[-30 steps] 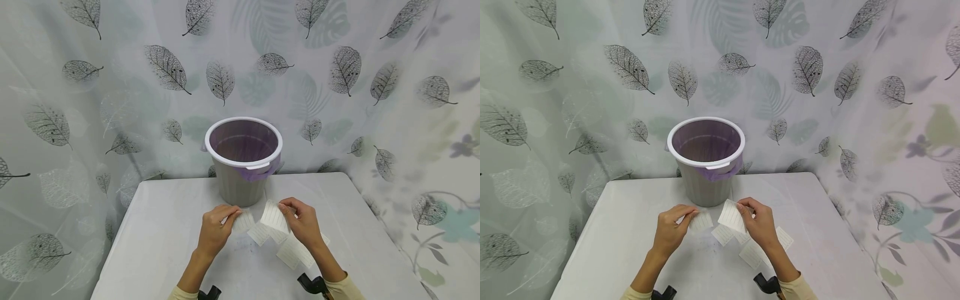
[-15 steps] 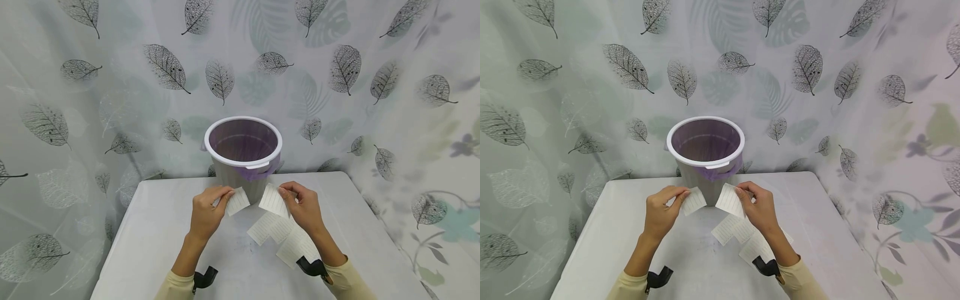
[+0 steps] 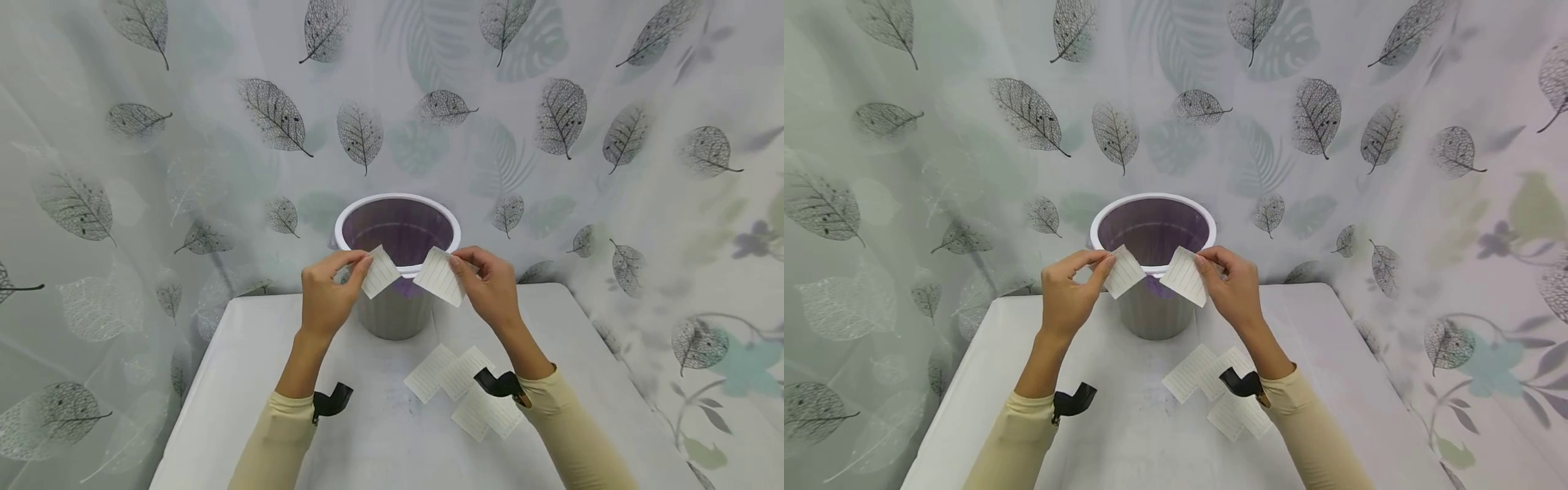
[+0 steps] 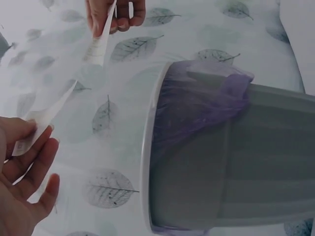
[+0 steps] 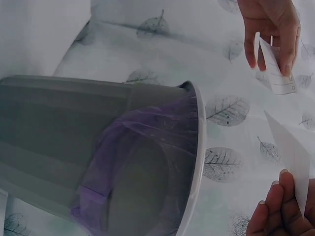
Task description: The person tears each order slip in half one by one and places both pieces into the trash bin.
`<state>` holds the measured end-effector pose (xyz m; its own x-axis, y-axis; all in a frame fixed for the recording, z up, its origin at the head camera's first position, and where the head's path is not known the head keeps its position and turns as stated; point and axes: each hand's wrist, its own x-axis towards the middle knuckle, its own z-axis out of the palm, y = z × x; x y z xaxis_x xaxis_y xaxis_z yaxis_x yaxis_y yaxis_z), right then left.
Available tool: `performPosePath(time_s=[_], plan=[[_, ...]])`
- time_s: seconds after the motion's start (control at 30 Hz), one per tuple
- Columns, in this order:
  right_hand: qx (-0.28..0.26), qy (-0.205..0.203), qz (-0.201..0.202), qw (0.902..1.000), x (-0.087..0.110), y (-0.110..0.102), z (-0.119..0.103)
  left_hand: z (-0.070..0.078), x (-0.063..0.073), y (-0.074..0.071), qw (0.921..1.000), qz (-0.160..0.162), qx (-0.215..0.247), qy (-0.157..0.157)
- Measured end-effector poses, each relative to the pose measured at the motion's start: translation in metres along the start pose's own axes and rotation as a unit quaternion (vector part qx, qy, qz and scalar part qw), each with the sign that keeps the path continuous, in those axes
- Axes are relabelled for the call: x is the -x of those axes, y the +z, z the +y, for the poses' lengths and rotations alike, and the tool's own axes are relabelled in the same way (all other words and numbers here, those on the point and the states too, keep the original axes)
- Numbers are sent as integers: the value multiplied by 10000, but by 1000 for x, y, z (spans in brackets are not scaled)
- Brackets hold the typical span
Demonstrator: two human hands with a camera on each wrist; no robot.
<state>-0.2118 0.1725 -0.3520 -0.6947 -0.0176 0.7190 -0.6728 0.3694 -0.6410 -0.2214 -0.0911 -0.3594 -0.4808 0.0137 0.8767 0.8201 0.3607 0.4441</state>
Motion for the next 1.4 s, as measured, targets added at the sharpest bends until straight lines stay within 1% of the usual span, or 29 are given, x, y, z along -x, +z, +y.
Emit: performPosePath(time_s=[0.13, 0.23, 0.37, 0.47, 0.6, 0.73, 0.83, 0.93, 1.03, 1.17, 1.23, 1.3, 1.4], plan=[[80, -4, 162, 9998, -18, 6, 20, -3, -15, 3, 9998, 155, 39, -149], [99, 4, 183, 9998, -31, 9, 25, -8, -25, 5, 9994, 186, -33, -276], [119, -1, 147, 9998, -48, 13, 29, -18, -36, 10, 9984, 188, -208, -488], [208, 7, 106, 9997, -59, 19, 31, -27, -45, 14, 9969, 187, -304, -707], [439, 21, 12, 9990, -73, 28, 37, -37, -55, 21, 9941, 125, -405, -1001], [681, 90, -89, 9976, -84, 37, 47, -48, -61, 30, 9917, -53, -481, -1195], [852, 100, -179, 9962, -90, 45, 56, -58, -63, 36, 9890, -218, -627, -1324], [978, 109, -295, 9947, -94, 50, 62, -69, -61, 41, 9844, -378, -834, -1502], [1166, 265, -502, 9916, -96, 55, 70, -80, -58, 45, 9773, -585, -1084, -1724], [1491, 490, -868, 9838, -96, 60, 78, -88, -51, 47, 9647, -891, -1446, -2012], [1596, 547, -1014, 9804, -95, 62, 80, -90, -49, 47, 9600, -1002, -1602, -2067], [1657, 570, -1105, 9783, -93, 63, 81, -92, -47, 48, 9570, -1075, -1721, -2075], [1703, 570, -1175, 9767, -91, 62, 82, -94, -46, 49, 9552, -1139, -1916, -1945]])
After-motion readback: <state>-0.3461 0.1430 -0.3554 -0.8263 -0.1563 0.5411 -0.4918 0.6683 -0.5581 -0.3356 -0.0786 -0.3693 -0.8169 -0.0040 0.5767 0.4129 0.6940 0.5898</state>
